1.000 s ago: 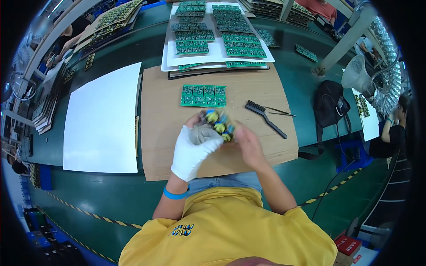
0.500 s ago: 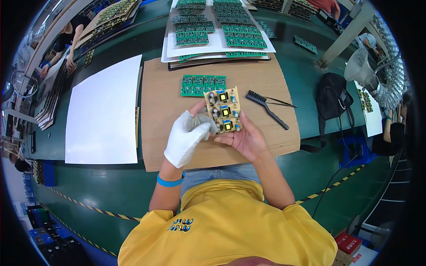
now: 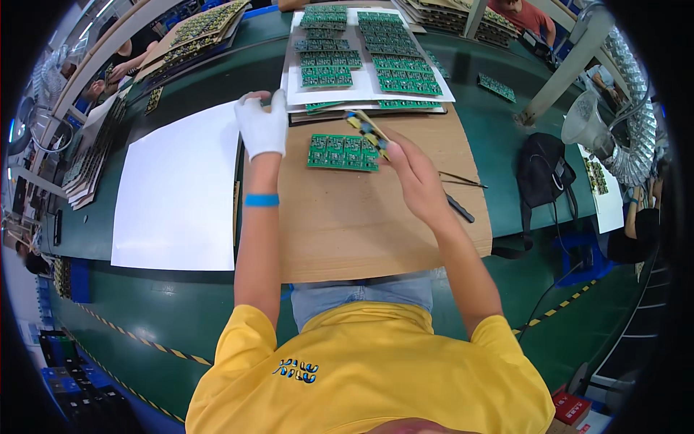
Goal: Cleaning and inspecting circuit boards using a brush and tweezers at a manual assembly station.
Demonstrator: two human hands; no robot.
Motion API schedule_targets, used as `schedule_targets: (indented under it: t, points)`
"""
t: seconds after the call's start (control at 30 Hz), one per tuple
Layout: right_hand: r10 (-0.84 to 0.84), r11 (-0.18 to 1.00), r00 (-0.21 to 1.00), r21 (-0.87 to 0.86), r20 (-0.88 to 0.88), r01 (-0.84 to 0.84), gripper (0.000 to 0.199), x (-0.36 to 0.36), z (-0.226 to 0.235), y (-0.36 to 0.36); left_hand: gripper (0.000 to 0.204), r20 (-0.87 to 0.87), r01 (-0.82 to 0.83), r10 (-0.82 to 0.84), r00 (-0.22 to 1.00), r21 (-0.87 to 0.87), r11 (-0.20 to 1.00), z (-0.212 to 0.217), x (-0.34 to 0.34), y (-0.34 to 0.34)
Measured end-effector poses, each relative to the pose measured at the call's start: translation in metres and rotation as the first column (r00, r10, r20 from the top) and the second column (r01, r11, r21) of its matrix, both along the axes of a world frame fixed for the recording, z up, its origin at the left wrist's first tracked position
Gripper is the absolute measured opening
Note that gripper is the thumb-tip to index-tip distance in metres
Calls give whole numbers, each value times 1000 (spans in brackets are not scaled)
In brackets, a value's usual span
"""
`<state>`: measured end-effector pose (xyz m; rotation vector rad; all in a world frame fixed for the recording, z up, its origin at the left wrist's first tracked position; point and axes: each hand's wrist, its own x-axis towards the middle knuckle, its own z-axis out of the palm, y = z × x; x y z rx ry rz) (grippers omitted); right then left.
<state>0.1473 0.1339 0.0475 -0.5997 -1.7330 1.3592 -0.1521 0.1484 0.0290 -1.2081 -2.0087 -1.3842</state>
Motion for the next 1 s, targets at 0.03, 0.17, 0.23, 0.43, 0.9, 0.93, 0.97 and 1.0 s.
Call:
schedule_targets:
  t: [0.03, 0.17, 0.23, 0.43, 0.9, 0.93, 0.97, 1.0]
  points:
    - [-65, 981, 988, 190, 137, 38, 41, -8, 5, 15, 36, -2, 5, -5, 1000, 8, 1000, -5, -1, 11]
    - [-306, 734, 901, 678, 306, 19, 36, -53, 3, 71, 42, 439, 251, -149, 886, -183, 950, -18, 2, 39]
    - [-385, 606, 870, 795, 309, -14, 36, -68, -8, 91, 42, 476, 356, -243, 845, -164, 920, -36, -1, 47]
    - [-447, 395, 856, 916, 259, -72, 42, -83, -21, 117, 34, 380, 373, -413, 828, 177, 911, -57, -3, 56]
    - [-354, 561, 878, 824, 322, -76, 42, -89, -26, 124, 50, 462, 453, -434, 773, 75, 888, -53, -8, 50]
    - [-353, 558, 878, 826, 324, -81, 42, -89, -27, 123, 50, 471, 453, -433, 768, 79, 888, -52, -8, 49]
    - [-352, 554, 878, 828, 326, -85, 42, -89, -28, 123, 50, 480, 451, -432, 763, 82, 888, -52, -7, 49]
    - [-350, 551, 878, 830, 328, -90, 42, -88, -28, 124, 50, 489, 450, -431, 758, 86, 889, -51, -7, 48]
